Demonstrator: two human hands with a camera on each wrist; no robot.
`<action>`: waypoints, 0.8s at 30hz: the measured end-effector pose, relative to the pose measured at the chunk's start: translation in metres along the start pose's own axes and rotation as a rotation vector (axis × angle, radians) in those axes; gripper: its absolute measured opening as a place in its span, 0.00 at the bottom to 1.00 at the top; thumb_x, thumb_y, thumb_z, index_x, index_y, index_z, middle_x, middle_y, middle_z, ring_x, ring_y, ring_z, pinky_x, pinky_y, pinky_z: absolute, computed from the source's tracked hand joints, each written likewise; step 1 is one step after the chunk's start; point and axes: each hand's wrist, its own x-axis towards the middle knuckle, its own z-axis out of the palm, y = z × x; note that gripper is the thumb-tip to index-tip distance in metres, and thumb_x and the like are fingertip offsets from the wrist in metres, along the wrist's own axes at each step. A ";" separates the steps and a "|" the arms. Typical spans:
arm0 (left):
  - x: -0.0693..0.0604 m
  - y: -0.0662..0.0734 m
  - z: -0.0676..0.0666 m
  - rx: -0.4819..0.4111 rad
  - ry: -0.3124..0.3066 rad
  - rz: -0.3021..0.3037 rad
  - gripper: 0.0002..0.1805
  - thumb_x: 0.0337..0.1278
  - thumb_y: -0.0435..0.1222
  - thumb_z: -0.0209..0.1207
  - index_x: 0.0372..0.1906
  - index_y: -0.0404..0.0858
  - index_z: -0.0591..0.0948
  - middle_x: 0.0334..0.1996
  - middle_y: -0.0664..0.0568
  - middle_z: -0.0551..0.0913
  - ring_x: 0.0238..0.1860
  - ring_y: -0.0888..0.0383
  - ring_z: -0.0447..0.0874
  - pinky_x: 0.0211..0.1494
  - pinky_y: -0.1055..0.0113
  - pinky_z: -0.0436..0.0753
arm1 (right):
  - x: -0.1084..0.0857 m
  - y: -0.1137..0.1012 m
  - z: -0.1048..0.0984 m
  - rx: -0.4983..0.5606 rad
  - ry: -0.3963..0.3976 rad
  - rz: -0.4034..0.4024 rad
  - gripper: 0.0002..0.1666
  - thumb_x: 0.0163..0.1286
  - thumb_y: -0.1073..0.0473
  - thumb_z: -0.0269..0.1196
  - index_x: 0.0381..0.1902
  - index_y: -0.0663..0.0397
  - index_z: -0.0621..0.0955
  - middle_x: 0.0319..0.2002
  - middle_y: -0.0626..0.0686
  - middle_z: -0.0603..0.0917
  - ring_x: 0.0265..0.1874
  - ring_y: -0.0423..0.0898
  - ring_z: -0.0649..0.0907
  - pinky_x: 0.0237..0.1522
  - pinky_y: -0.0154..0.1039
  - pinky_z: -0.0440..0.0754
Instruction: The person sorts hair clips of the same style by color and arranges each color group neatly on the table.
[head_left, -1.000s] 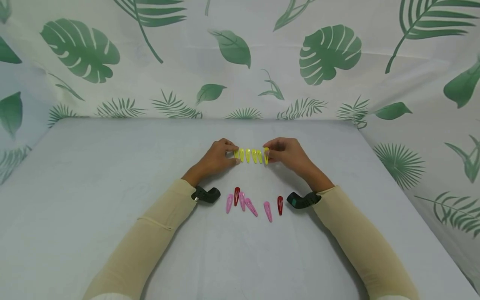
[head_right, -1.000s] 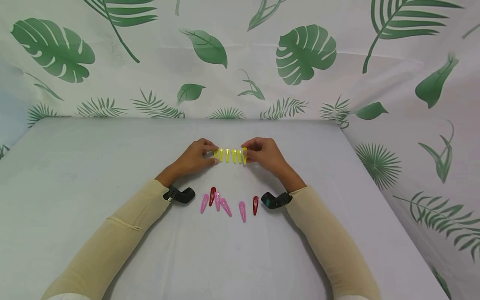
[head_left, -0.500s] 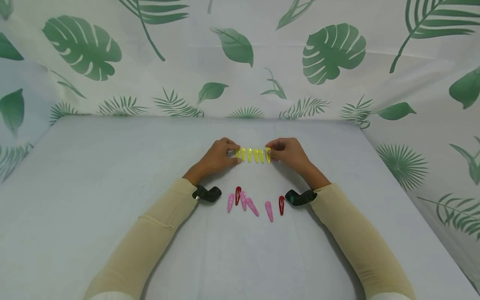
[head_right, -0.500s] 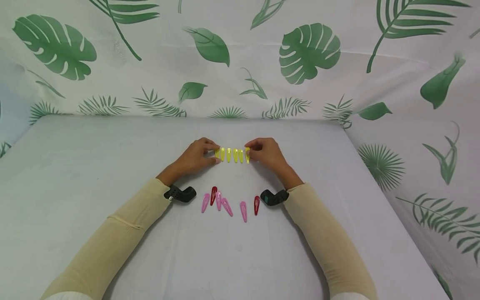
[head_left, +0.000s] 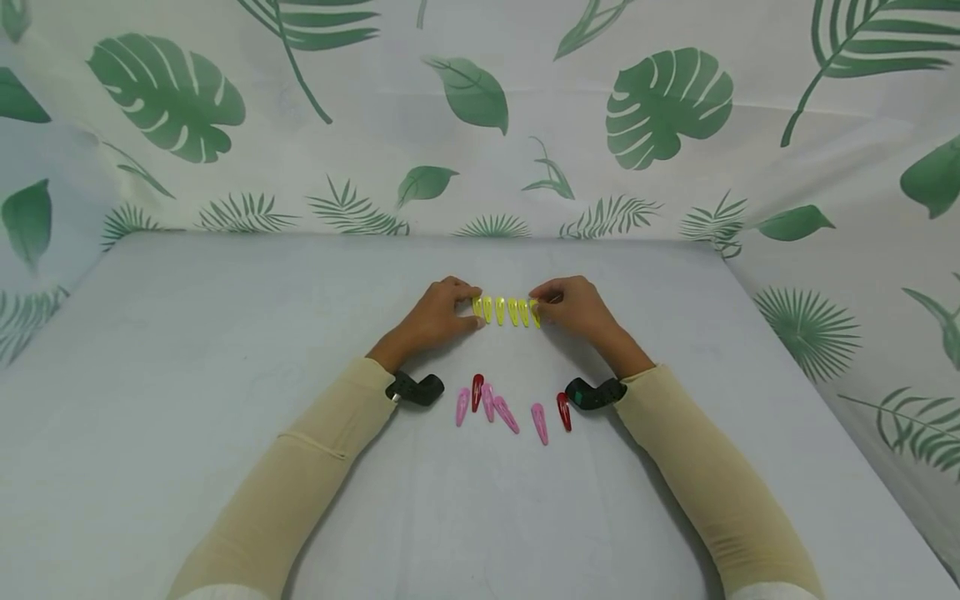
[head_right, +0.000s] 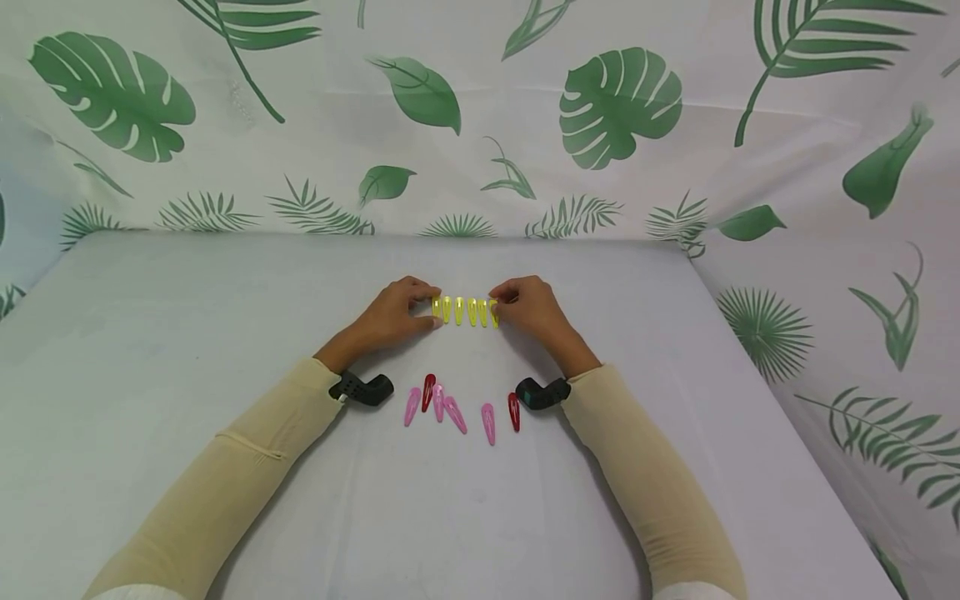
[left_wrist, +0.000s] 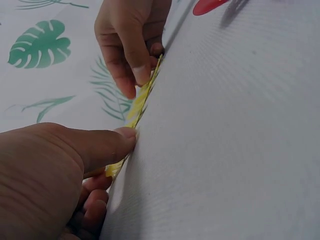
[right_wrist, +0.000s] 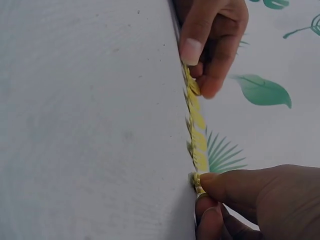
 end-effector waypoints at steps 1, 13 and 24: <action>0.000 0.001 0.000 0.000 -0.002 0.001 0.29 0.59 0.37 0.66 0.65 0.35 0.75 0.57 0.43 0.74 0.59 0.50 0.70 0.63 0.60 0.69 | -0.001 0.000 -0.001 0.004 -0.003 0.005 0.15 0.66 0.64 0.63 0.50 0.63 0.83 0.45 0.60 0.83 0.46 0.54 0.80 0.50 0.49 0.76; -0.002 0.000 0.001 0.002 0.001 -0.019 0.39 0.56 0.45 0.68 0.69 0.34 0.68 0.60 0.41 0.71 0.61 0.49 0.67 0.64 0.58 0.68 | -0.011 0.002 -0.006 0.075 -0.027 0.014 0.18 0.67 0.63 0.63 0.55 0.61 0.80 0.49 0.60 0.81 0.48 0.55 0.82 0.43 0.44 0.82; -0.021 0.017 -0.009 -0.098 0.099 -0.031 0.23 0.65 0.37 0.60 0.62 0.36 0.75 0.52 0.47 0.77 0.49 0.54 0.76 0.50 0.61 0.77 | -0.039 -0.003 -0.014 0.189 -0.095 -0.054 0.18 0.67 0.61 0.63 0.54 0.59 0.81 0.47 0.56 0.83 0.40 0.49 0.83 0.38 0.40 0.79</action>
